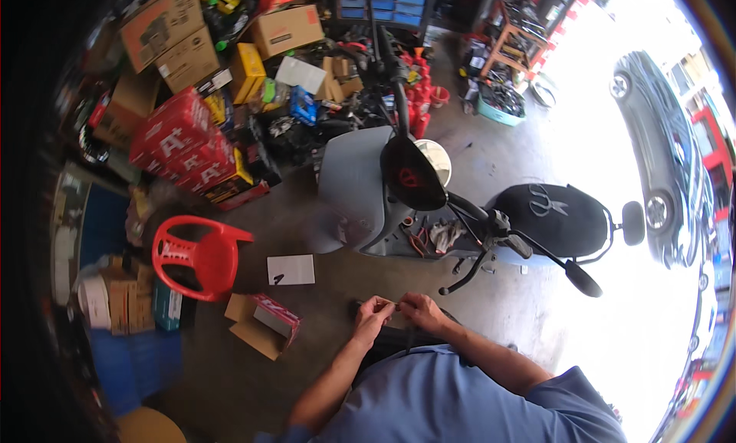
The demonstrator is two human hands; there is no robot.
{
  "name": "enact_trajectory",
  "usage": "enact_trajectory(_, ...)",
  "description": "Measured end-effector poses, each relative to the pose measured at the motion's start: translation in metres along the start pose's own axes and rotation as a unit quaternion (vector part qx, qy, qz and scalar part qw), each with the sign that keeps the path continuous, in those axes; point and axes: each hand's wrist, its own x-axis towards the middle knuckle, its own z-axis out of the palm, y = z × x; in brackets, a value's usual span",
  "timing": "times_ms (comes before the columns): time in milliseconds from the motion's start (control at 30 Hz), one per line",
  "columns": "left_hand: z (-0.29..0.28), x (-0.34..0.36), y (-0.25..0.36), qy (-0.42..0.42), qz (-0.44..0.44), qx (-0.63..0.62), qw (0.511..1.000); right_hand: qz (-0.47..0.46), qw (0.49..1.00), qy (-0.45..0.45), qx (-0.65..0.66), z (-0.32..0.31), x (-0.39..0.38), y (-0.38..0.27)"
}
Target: Repairing the electrical wiring of a scooter using scissors.
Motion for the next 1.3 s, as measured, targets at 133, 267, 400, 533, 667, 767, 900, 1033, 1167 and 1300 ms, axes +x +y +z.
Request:
enact_trajectory(133, 0.017, 0.025, 0.012, -0.071, -0.045, 0.024, 0.996, 0.043, 0.995, 0.086, 0.035, -0.012, -0.010, 0.004)
enact_trajectory(267, 0.043, 0.047, 0.023, -0.107, -0.045, 0.081, 0.990, 0.049, 0.962, 0.184, 0.195, -0.027, -0.015, 0.007)
enact_trajectory(400, 0.071, 0.060, 0.032, -0.104, -0.053, 0.123, 0.986, 0.074, 0.927, 0.156, 0.332, -0.060, -0.019, 0.002)
enact_trajectory(533, 0.093, 0.069, 0.038, -0.098, -0.025, 0.162, 0.982, 0.045, 0.929, 0.140, 0.340, -0.082, -0.012, 0.017)
enact_trajectory(667, 0.105, 0.075, 0.039, -0.074, -0.019, 0.158, 0.985, 0.017, 0.944, 0.163, 0.285, -0.095, -0.002, 0.022)
enact_trajectory(767, 0.111, 0.074, 0.044, -0.065, -0.025, 0.163, 0.984, 0.005, 0.934, 0.176, 0.312, -0.104, -0.003, 0.016)
enact_trajectory(900, 0.117, 0.080, 0.051, -0.067, -0.017, 0.186, 0.980, 0.012, 0.928, 0.176, 0.327, -0.113, 0.000, 0.014)
enact_trajectory(1033, 0.116, 0.094, 0.056, -0.079, -0.008, 0.199, 0.977, 0.020, 0.920, 0.196, 0.339, -0.120, 0.006, 0.005)
enact_trajectory(1167, 0.123, 0.098, 0.068, -0.081, 0.021, 0.180, 0.980, -0.024, 0.904, 0.249, 0.348, -0.110, 0.022, 0.013)
enact_trajectory(1300, 0.115, 0.107, 0.072, -0.108, 0.015, 0.160, 0.981, -0.017, 0.901, 0.236, 0.364, -0.109, 0.023, 0.004)
